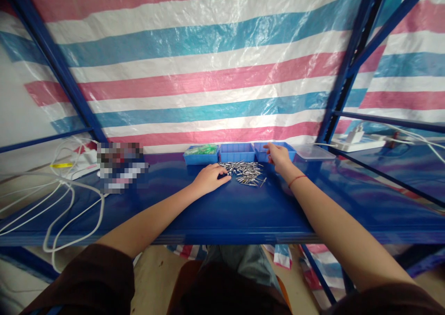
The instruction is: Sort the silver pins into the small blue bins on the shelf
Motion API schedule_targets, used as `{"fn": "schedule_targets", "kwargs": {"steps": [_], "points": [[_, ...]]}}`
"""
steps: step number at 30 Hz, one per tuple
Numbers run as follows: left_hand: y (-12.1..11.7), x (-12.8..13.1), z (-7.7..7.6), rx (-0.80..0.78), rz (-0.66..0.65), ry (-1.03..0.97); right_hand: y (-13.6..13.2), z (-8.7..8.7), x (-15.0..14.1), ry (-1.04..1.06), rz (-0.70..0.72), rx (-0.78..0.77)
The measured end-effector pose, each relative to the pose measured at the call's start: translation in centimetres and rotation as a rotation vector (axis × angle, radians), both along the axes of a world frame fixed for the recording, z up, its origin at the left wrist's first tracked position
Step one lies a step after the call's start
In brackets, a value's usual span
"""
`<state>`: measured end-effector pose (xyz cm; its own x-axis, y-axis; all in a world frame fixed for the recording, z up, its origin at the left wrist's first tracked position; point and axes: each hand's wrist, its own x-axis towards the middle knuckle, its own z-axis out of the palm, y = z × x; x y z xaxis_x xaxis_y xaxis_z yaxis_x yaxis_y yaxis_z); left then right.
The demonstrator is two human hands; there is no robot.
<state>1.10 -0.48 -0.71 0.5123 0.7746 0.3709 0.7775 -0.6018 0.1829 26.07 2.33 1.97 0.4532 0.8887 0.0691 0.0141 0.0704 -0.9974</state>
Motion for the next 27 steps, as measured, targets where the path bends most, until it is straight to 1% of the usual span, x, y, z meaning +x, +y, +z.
{"fn": "schedule_targets", "kwargs": {"steps": [3,5,11,13,15,17,19,21,23,27], "points": [[-0.3,0.2,0.3,0.008,0.039,0.02,-0.4,0.0,-0.9,-0.033,0.101,0.019],[-0.4,0.2,0.4,0.021,0.044,0.026,-0.7,0.1,-1.7,-0.129,0.178,0.045],[-0.4,-0.2,0.8,0.086,0.123,0.011,-1.5,-0.2,-3.7,-0.697,0.392,0.103],[-0.3,-0.2,0.9,0.124,0.147,-0.032,-1.8,-0.5,-4.3,-0.795,0.485,0.16],[-0.2,-0.2,0.9,0.123,0.141,-0.117,-2.0,-0.7,-4.9,-0.806,0.571,0.195],[0.0,0.0,0.9,0.081,0.109,-0.231,-2.3,-0.8,-5.5,-0.756,0.632,0.206],[0.2,0.1,0.7,0.04,0.066,-0.339,-2.5,-0.8,-6.0,-0.688,0.664,0.238],[0.4,0.3,0.7,0.032,0.022,-0.42,-2.7,-0.6,-6.2,-0.632,0.663,0.291],[0.5,0.3,0.6,0.04,-0.018,-0.471,-2.8,-0.4,-6.4,-0.599,0.634,0.337],[0.7,0.4,0.6,0.034,-0.062,-0.495,-2.9,-0.2,-6.5,-0.558,0.578,0.391]]}}
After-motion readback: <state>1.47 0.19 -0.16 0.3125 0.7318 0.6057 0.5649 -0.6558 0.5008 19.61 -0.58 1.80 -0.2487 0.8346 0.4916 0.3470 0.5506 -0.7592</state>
